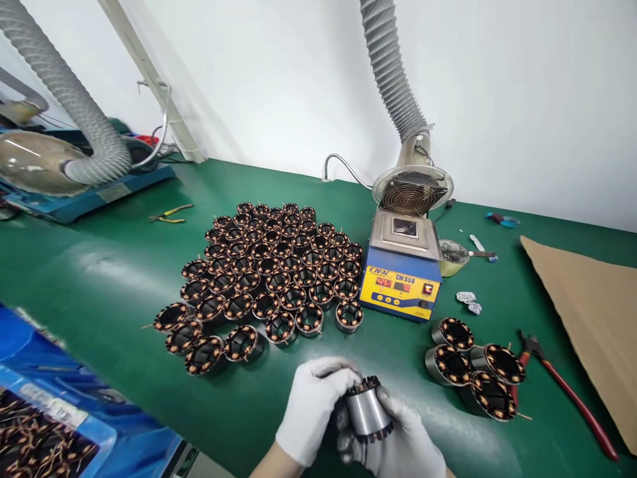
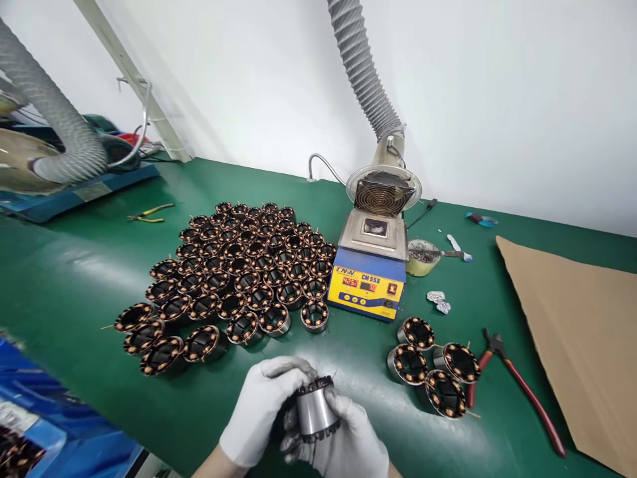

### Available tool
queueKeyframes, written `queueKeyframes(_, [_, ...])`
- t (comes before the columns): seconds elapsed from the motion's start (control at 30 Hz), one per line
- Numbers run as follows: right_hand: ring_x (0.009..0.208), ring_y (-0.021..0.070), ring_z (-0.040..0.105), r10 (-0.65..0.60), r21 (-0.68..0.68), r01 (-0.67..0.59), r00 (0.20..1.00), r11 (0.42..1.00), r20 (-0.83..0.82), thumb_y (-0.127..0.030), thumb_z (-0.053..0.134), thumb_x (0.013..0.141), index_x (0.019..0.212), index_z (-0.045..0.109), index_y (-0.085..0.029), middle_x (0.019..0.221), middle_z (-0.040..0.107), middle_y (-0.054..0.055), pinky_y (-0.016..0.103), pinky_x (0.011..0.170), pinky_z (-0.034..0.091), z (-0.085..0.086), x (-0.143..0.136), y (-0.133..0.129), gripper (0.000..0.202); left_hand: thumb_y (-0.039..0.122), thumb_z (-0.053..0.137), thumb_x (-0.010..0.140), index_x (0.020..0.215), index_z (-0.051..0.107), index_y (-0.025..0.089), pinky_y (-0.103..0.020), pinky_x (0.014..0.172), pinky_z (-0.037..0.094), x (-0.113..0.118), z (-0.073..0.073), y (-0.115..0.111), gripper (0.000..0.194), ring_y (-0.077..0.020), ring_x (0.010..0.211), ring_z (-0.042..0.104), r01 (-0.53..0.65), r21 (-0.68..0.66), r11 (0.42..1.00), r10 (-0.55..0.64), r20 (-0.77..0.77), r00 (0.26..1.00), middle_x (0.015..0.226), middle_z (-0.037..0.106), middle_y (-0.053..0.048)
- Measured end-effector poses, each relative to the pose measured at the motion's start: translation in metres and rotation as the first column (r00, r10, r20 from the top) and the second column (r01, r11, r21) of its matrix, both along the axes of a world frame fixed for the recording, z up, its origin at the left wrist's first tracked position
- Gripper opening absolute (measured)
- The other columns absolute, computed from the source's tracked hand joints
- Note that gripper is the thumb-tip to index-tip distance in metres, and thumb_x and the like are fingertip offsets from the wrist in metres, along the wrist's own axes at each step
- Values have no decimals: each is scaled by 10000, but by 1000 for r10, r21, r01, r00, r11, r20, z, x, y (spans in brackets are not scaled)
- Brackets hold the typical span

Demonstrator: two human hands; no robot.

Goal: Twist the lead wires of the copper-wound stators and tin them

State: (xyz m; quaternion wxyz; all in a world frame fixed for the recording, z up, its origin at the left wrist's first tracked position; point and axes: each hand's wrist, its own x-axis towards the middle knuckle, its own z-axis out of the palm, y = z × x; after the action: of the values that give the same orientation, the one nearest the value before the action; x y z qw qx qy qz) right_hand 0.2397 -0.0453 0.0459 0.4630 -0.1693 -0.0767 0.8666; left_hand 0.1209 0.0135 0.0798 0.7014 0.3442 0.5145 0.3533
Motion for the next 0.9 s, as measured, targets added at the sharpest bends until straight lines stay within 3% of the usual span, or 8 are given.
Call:
queueKeyframes(0.17, [684, 168, 651, 26, -5, -26, 1000, 1000, -6, -484, 575, 751, 1028, 627, -151, 849, 702, 77, 274, 637, 452, 2, 2, -1, 436, 380, 694, 653, 820, 655, 174, -250, 716, 504, -9, -5, 12, 268, -137, 670, 619, -267, 64, 962, 250, 199, 948, 653, 671, 5])
queueKeyframes(0.3, [788, 195, 648, -54, -24, 57, 992, 998, 111, -452, 631, 739, 1023, 597, -191, 922, 684, 58, 326, 729, 455, 11, -4, 0, 387, 260, 713, 572, 811, 701, 165, -284, 772, 501, -7, 6, 2, 257, -209, 817, 642, 25, 46, 999, -24, -16, 1000, 822, 722, -59])
queueKeyframes(0.4, [890, 246, 626, -154, 58, 142, 923, 988, 354, -421, 719, 652, 1045, 562, -211, 1002, 660, 67, 387, 767, 470, 8, -13, -2, 472, 216, 686, 541, 613, 689, 149, -255, 598, 483, -7, 11, 0, 99, -180, 618, 611, 7, 63, 998, 1, -124, 992, 617, 687, -39])
queueKeyframes(0.47, [934, 255, 610, -248, 158, 191, 763, 969, 596, -343, 755, 600, 1101, 535, -224, 1048, 642, 75, 386, 788, 478, -1, -17, -6, 560, 271, 695, 573, 644, 680, 142, -250, 572, 464, -16, 10, 6, 149, -156, 561, 576, -69, 107, 992, 78, -78, 994, 556, 649, -18])
queueKeyframes(0.53, [958, 235, 601, -399, 323, 234, 489, 917, 776, -225, 739, 580, 1100, 529, -247, 1075, 626, 60, 348, 821, 474, -13, -19, -10, 561, 392, 665, 652, 800, 678, 151, -277, 694, 483, -28, 8, 12, 283, -173, 663, 605, -137, 151, 979, 143, -29, 989, 635, 669, -21])
queueKeyframes(0.63, [974, 217, 601, -667, 659, 107, 134, 745, 733, -145, 686, 586, 961, 536, -263, 1078, 613, 40, 300, 813, 480, -28, -20, -12, 421, 469, 557, 747, 1037, 635, 187, -365, 954, 395, -37, 10, 13, 412, -236, 989, 587, 72, 228, 971, -37, -152, 988, 971, 689, -76])
queueKeyframes(0.73, [914, 212, 612, -806, 798, -112, -47, 592, 591, -137, 680, 585, 858, 491, -256, 992, 619, 30, 295, 750, 494, -32, -22, -6, 353, 355, 611, 705, 974, 674, 196, -381, 941, 408, -22, 7, 4, 319, -264, 1013, 578, 307, 207, 929, -246, -276, 929, 1049, 667, -86])
queueKeyframes(0.9, [825, 219, 614, -809, 775, -242, -255, 584, 530, -154, 652, 580, 819, 430, -248, 915, 596, 42, 312, 663, 494, -30, -24, -1, 340, 346, 720, 642, 829, 697, 148, -262, 695, 506, 1, -8, 0, 273, -176, 703, 645, -57, -26, 998, 61, 195, 979, 742, 717, -59])
